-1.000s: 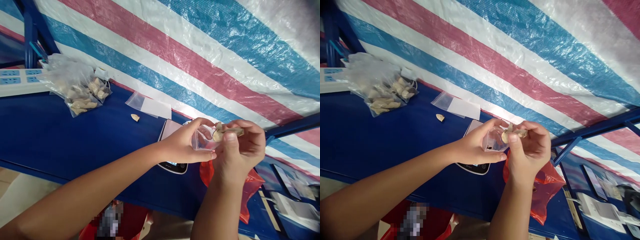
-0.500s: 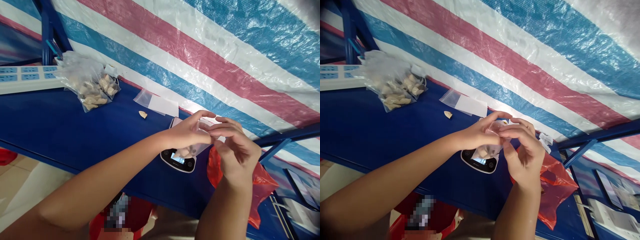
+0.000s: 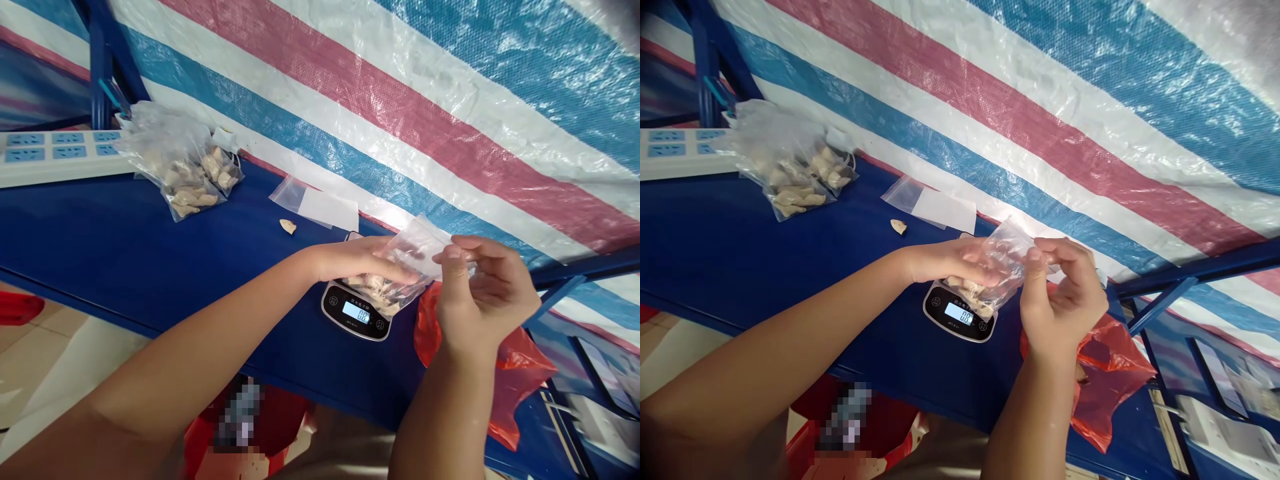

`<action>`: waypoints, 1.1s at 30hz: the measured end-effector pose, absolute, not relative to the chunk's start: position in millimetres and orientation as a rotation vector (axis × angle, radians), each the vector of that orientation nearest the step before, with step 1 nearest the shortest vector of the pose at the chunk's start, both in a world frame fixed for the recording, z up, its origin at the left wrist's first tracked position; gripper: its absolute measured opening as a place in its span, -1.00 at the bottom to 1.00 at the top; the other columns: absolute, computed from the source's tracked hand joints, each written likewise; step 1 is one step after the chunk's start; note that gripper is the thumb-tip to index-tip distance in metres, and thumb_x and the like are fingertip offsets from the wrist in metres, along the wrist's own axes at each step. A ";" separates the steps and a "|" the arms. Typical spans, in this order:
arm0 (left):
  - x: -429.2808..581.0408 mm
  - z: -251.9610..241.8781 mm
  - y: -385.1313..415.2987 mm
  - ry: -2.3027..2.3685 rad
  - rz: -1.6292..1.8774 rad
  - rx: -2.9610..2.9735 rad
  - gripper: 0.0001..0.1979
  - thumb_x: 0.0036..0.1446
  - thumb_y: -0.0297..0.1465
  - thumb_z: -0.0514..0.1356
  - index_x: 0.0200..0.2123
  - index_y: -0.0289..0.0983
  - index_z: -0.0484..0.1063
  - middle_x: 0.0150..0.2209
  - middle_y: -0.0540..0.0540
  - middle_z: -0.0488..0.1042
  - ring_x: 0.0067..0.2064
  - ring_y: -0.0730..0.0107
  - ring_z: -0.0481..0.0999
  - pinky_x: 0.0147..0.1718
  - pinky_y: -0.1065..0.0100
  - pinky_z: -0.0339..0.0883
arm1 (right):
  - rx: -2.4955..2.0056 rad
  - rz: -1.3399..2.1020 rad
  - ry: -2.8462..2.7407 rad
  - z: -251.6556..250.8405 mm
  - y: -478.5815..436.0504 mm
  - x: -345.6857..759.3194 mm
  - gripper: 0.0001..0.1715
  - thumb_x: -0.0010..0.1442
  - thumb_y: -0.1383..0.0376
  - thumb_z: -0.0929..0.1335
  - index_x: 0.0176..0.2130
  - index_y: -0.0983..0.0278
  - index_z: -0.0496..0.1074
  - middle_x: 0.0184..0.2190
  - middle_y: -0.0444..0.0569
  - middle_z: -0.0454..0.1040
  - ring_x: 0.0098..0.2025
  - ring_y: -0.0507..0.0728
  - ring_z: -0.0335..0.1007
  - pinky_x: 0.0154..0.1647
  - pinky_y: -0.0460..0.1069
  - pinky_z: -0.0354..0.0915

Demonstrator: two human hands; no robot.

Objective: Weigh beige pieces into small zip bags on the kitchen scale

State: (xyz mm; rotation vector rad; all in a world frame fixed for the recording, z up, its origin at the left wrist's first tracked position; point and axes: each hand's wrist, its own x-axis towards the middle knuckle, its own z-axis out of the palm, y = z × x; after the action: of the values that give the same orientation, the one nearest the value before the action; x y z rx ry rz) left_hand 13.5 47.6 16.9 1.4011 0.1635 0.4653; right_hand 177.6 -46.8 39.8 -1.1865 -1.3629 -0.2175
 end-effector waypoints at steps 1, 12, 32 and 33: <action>10.6 15.7 50.0 0.202 0.384 1.438 -0.55 0.05 -0.14 0.45 -0.03 -0.18 0.57 -0.03 -0.18 0.62 0.04 0.12 0.61 0.03 0.10 0.50 | -1.262 -0.300 -1.322 38.2 -45.3 180.9 -0.81 0.28 0.13 0.47 -0.21 0.19 0.57 -0.31 -0.07 0.58 -0.26 0.19 0.55 -0.03 0.18 0.44; 12.0 3.7 65.6 0.586 0.618 1.118 -0.50 -0.01 -0.18 0.53 -0.08 -0.22 0.46 -0.27 -0.16 0.59 -0.36 0.43 0.50 -0.38 0.30 0.34 | -1.489 -0.116 -1.158 33.7 -36.5 199.9 -0.68 0.23 0.08 0.43 -0.14 0.27 0.53 -0.38 -0.09 0.57 -0.57 0.05 0.44 -0.53 -0.01 0.35; 1.0 -46.3 111.0 1.165 1.282 1.826 -0.87 0.27 -0.30 0.18 -0.32 -0.21 0.36 -0.44 0.02 0.44 -0.38 0.39 0.39 -0.28 0.30 0.22 | -2.237 -0.105 -1.192 18.1 -30.6 242.0 -0.67 0.24 0.02 0.30 -0.38 0.19 0.43 -0.39 0.13 0.59 -0.27 0.33 0.49 -0.07 0.20 0.30; 2.6 -48.2 110.8 1.143 1.289 1.839 -0.84 0.28 -0.28 0.17 -0.34 -0.21 0.33 -0.45 0.03 0.42 -0.39 0.40 0.38 -0.29 0.30 0.21 | -2.241 -0.106 -1.188 16.9 -30.1 242.3 -0.67 0.24 0.03 0.30 -0.38 0.19 0.43 -0.39 0.13 0.60 -0.27 0.33 0.48 -0.07 0.20 0.30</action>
State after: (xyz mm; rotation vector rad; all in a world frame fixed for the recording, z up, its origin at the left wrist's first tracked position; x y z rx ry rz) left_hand 2.6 110.8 -48.2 1.8394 1.1432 1.2889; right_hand 242.3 -30.1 16.9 -2.2410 -1.1879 -0.1063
